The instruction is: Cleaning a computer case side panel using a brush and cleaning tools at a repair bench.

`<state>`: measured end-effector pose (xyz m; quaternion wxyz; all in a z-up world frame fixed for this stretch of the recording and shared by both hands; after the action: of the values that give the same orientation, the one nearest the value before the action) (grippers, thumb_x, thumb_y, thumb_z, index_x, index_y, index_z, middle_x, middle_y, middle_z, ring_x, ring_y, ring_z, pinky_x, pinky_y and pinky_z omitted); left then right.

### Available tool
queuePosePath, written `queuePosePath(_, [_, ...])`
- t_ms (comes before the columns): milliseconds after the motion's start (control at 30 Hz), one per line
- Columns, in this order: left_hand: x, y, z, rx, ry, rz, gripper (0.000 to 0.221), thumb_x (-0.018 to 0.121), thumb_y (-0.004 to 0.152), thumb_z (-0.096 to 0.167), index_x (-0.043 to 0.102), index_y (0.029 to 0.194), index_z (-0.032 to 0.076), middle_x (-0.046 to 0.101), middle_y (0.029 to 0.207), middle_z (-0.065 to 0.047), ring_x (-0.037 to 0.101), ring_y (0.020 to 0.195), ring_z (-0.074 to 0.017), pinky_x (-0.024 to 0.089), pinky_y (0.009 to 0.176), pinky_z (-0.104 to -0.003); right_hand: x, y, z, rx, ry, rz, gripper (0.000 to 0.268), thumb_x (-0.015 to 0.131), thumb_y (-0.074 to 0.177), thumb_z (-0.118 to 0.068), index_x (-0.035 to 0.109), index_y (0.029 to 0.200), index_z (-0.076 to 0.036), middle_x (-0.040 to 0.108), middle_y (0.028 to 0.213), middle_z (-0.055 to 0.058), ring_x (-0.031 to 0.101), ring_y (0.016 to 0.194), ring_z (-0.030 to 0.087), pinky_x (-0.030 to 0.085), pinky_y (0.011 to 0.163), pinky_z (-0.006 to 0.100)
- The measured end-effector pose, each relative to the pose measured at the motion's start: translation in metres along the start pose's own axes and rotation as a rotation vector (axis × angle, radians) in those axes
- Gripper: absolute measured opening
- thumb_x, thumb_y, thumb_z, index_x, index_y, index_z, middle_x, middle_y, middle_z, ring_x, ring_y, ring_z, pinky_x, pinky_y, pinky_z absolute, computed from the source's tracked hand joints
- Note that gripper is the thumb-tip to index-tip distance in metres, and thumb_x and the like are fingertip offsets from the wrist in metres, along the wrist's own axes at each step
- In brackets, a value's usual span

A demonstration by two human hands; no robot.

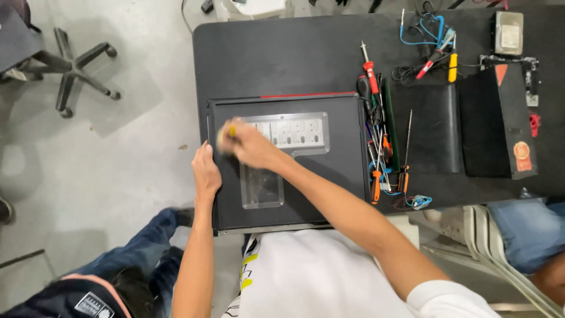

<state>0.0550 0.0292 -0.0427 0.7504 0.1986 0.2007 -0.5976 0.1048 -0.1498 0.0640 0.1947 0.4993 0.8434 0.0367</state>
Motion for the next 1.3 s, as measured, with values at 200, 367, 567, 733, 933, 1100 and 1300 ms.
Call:
queuePosePath(200, [0.002, 0.003, -0.007, 0.019, 0.025, -0.005, 0.051, 0.03, 0.115, 0.029, 0.061, 0.135, -0.008, 0.062, 0.116, -0.033, 0.061, 0.112, -0.0513, 0.047, 0.099, -0.055, 0.008, -0.019, 0.003, 0.029, 0.058, -0.012, 0.007, 0.067, 0.095, -0.009, 0.062, 0.097, -0.013, 0.064, 0.088, 0.007, 0.07, 0.092, 0.033, 0.055, 0.089, 0.041])
queuePosePath(367, [0.0, 0.0, 0.001, -0.036, -0.05, -0.018, 0.054, 0.03, 0.115, 0.032, 0.061, 0.137, -0.007, 0.062, 0.118, -0.034, 0.06, 0.114, -0.0514, 0.045, 0.101, -0.055, 0.026, -0.021, 0.02, 0.099, 0.158, -0.137, 0.011, 0.066, 0.096, -0.021, 0.066, 0.091, -0.011, 0.071, 0.088, 0.012, 0.07, 0.09, 0.036, 0.054, 0.088, 0.049])
queuePosePath(567, [-0.005, -0.001, 0.003, -0.053, -0.012, -0.028, 0.055, 0.03, 0.114, 0.034, 0.063, 0.136, -0.004, 0.065, 0.113, -0.033, 0.062, 0.109, -0.0524, 0.047, 0.096, -0.058, 0.031, -0.01, 0.007, 0.063, 0.042, -0.141, 0.021, 0.073, 0.09, -0.023, 0.06, 0.083, -0.008, 0.069, 0.081, 0.014, 0.069, 0.084, 0.037, 0.053, 0.08, 0.049])
queuePosePath(733, [0.013, 0.006, -0.04, 0.256, 0.228, 0.027, 0.053, 0.037, 0.114, 0.041, 0.062, 0.129, -0.004, 0.063, 0.106, -0.03, 0.064, 0.101, -0.0518, 0.051, 0.088, -0.059, 0.025, -0.014, -0.016, 0.199, 0.231, -0.285, 0.034, 0.078, 0.09, -0.026, 0.055, 0.071, -0.01, 0.067, 0.059, 0.005, 0.071, 0.053, 0.017, 0.057, 0.055, 0.029])
queuePosePath(933, [0.002, 0.008, -0.019, 0.029, 0.011, 0.016, 0.052, 0.03, 0.116, 0.033, 0.065, 0.124, -0.004, 0.062, 0.106, -0.035, 0.058, 0.104, -0.0572, 0.047, 0.089, -0.06, 0.02, -0.007, -0.001, -0.122, 0.001, -0.035, 0.02, 0.074, 0.087, -0.008, 0.055, 0.085, -0.004, 0.057, 0.079, 0.015, 0.065, 0.081, 0.041, 0.053, 0.074, 0.046])
queuePosePath(1100, [0.005, 0.018, 0.003, 0.228, 0.142, 0.054, 0.046, 0.031, 0.117, 0.025, 0.064, 0.125, -0.007, 0.063, 0.112, -0.035, 0.061, 0.104, -0.0535, 0.049, 0.089, -0.059, -0.013, 0.06, 0.018, -0.239, -0.09, 0.214, 0.01, 0.065, 0.093, -0.007, 0.058, 0.088, -0.011, 0.054, 0.081, 0.011, 0.063, 0.083, 0.04, 0.053, 0.078, 0.045])
queuePosePath(1300, [0.003, 0.003, -0.008, -0.06, -0.004, 0.036, 0.057, 0.031, 0.118, 0.045, 0.07, 0.12, 0.004, 0.066, 0.112, -0.027, 0.063, 0.107, -0.0468, 0.048, 0.09, -0.054, 0.012, 0.033, 0.013, -0.225, -0.21, 0.207, 0.016, 0.056, 0.092, 0.001, 0.057, 0.102, -0.012, 0.053, 0.095, 0.012, 0.061, 0.093, 0.042, 0.053, 0.086, 0.046])
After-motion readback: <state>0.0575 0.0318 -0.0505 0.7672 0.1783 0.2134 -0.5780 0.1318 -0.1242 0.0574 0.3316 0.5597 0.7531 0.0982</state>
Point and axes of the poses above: each hand's wrist, its own y-axis towards the middle knuckle, its own x-axis out of the palm, z = x × y, the point moved 5 cm from there along y, towards the middle knuckle
